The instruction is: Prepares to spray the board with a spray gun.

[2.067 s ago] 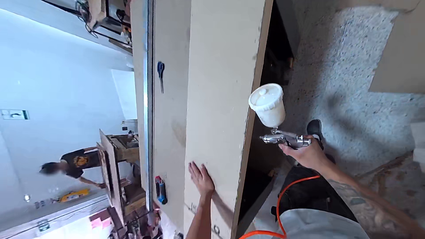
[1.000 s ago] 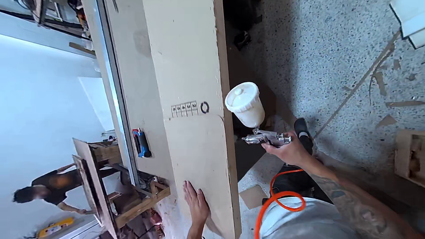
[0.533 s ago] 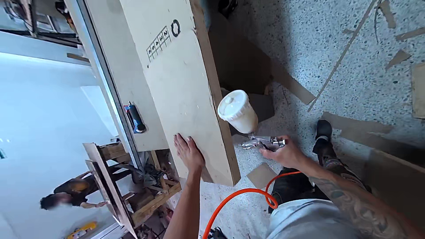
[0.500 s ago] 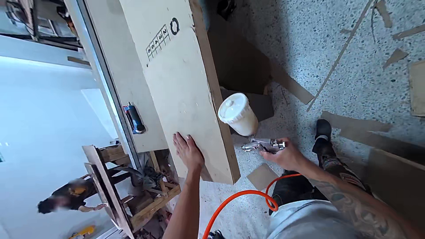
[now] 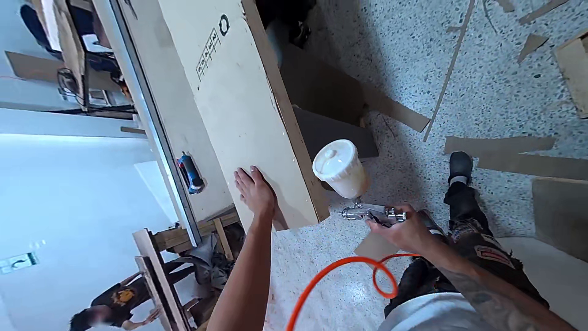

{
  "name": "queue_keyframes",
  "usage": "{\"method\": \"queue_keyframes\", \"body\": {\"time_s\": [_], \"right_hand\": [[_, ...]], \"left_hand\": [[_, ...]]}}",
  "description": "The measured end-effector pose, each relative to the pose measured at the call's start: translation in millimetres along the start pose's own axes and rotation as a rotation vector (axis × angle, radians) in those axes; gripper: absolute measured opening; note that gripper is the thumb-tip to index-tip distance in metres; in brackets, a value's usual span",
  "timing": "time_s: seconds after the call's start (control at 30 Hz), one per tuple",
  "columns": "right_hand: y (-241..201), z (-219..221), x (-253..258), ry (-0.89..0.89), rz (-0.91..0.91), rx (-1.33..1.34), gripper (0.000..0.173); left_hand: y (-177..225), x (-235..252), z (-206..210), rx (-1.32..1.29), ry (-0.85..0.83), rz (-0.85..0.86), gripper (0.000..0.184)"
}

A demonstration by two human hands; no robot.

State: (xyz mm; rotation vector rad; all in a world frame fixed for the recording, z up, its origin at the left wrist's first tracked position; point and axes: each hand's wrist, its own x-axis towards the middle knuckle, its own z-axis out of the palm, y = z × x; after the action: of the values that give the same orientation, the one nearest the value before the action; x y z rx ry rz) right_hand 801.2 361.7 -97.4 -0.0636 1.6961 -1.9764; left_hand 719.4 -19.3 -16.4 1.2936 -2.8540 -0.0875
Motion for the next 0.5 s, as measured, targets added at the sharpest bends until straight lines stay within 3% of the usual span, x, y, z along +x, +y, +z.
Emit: {"method": "queue_keyframes", "body": {"time_s": [0.13,0.23,0.5], "right_hand": [[-8,-5,19,-0.005,-0.007,0.011,0.007],[-5,-17,35,-0.074,-0.018,0.003,0.013],[-21,-32,99,-0.195,-0.014,0.070,0.008]], "left_hand": [[0,-1,0,0.011,0.005,-0.001,0.078],[2,2,1,0.002,0.007,-0.003,0.077],[-6,6,2,-0.012,-0.004,0.023,0.074]]}}
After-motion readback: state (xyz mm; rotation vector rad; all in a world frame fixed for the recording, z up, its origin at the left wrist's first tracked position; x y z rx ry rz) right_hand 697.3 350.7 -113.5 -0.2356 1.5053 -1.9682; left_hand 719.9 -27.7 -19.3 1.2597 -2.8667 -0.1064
